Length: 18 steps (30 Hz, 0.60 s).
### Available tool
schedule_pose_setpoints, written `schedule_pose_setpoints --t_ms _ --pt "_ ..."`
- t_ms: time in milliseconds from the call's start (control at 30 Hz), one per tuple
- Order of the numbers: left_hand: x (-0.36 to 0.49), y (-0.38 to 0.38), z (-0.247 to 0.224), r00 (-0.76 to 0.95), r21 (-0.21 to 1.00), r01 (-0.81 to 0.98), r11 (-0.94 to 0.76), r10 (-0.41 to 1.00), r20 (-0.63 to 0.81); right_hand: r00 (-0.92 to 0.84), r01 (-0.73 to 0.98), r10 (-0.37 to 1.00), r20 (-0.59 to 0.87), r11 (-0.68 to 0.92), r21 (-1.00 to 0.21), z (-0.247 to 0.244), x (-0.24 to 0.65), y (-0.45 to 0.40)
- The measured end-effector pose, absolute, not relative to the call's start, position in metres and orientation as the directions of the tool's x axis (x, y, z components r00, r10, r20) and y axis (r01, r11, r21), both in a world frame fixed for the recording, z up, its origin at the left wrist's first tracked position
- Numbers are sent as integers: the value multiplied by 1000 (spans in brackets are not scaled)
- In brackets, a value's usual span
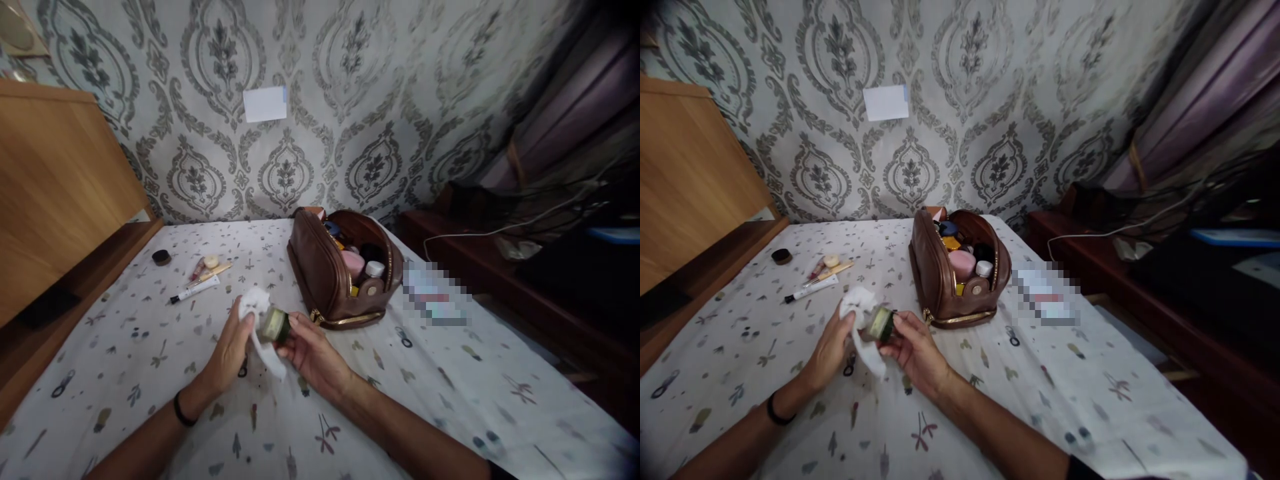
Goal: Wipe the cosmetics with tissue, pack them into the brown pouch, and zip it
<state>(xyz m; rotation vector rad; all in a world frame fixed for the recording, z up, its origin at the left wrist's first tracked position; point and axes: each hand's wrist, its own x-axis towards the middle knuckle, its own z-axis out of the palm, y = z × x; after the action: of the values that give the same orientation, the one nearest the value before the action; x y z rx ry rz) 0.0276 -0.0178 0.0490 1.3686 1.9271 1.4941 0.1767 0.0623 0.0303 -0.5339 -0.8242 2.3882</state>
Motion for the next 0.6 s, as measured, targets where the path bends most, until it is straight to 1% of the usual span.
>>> schedule_pose_setpoints --t_ms 67,133,267,400,500,600 --pt "33 -20 54 -366 840 535 -92 871 329 -766 -362 612 -197 -664 -654 30 177 64" --pt "36 -21 59 -300 811 571 -129 886 353 -764 -354 612 -203 -661 -661 29 177 64" --pt "34 -21 61 -341 822 563 -89 880 329 -777 -349 606 -169 -639 -686 29 177 63" --pt "30 -20 60 -317 829 549 -104 892 321 -810 -343 565 -156 -672 -656 28 176 62" --pt "27 -20 60 -248 832 534 -150 913 324 -801 -360 577 -158 -676 -643 24 175 62" --pt "23 -22 59 -131 813 534 -231 927 350 -783 -379 602 -158 -663 -646 22 176 64"
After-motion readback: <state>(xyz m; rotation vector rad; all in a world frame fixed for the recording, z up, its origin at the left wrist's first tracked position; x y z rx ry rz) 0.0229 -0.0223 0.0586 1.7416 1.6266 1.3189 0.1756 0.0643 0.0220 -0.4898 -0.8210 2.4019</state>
